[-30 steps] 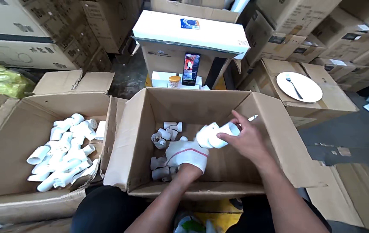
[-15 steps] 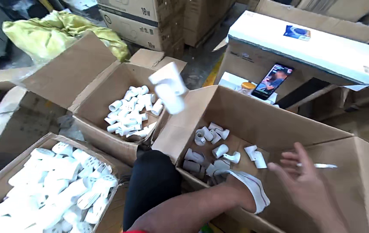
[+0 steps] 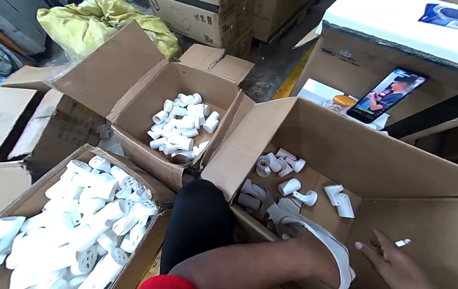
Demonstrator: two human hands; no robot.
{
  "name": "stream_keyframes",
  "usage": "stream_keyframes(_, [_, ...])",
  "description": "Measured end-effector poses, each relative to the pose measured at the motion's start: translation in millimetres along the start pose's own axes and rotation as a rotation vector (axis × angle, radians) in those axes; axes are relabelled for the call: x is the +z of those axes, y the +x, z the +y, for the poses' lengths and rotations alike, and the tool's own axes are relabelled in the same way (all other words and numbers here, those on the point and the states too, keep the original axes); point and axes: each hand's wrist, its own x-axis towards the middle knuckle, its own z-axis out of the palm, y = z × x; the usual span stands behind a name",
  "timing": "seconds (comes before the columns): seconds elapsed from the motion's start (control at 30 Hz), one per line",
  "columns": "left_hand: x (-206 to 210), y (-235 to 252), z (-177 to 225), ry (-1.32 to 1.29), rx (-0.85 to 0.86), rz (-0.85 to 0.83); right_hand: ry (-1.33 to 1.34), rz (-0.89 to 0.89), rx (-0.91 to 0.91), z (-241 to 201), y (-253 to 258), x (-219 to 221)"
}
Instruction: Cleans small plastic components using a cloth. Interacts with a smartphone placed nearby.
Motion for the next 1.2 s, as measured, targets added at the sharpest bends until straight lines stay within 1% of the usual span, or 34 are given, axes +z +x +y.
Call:
stream_keyframes(0.17, [-2,-9,-6,-0.080,-0.026,0.073,-0.059,-0.112,0.041,6,19,10])
stream_keyframes(0.27, [-1,-5,-12,-0.081,-0.026,0.083,-0.058,-0.170,0.041,4,23,19])
stream_keyframes(0.33, [-2,-4,-17,-0.094,0.005,0.075,-0.030,-0.204,0.026,-1,25,23])
stream_keyframes(0.47, [-5,-3,-19,-0.109,0.019,-0.023,0.038,-0.209,0.030,-2,28,25])
stream_keyframes(0.53, [-9,-5,-19,-0.105,0.010,-0.038,0.045,-0.217,0.043,3,30,25])
stream_keyframes(0.63, [-8,-5,-25,-0.115,0.015,0.016,0.066,-0.238,0.031,14,37,26])
stream_keyframes(0.7, [-3,-5,-28,-0.113,0.042,0.057,0.129,-0.227,0.033,18,36,30])
stream_keyframes(0.83, [3,-3,-29,-0.067,0.037,0.032,0.185,-0.240,0.083,10,34,30])
stream_keyframes(0.9, [10,-4,-32,-0.022,0.056,0.070,0.171,-0.250,0.084,6,32,33])
stream_keyframes(0.97, [8,-9,-32,-0.009,0.059,0.085,0.126,-0.268,0.069,3,29,33])
stream_keyframes(1.07, [-8,-22,-31,0.043,-0.023,0.050,0.078,-0.251,0.033,4,25,32])
stream_keyframes(1.1, [-14,-27,-32,0.076,-0.062,0.074,0.075,-0.221,0.035,5,23,30])
stream_keyframes(1.13, [-19,-33,-35,0.110,-0.081,0.161,0.070,-0.173,0.049,5,22,26])
stream_keyframes(1.17, [-20,-40,-41,0.143,-0.075,0.320,0.063,-0.130,0.076,4,20,20])
stream_keyframes(1.2, [-21,-46,-47,0.177,-0.044,0.523,0.050,-0.087,0.097,3,19,15])
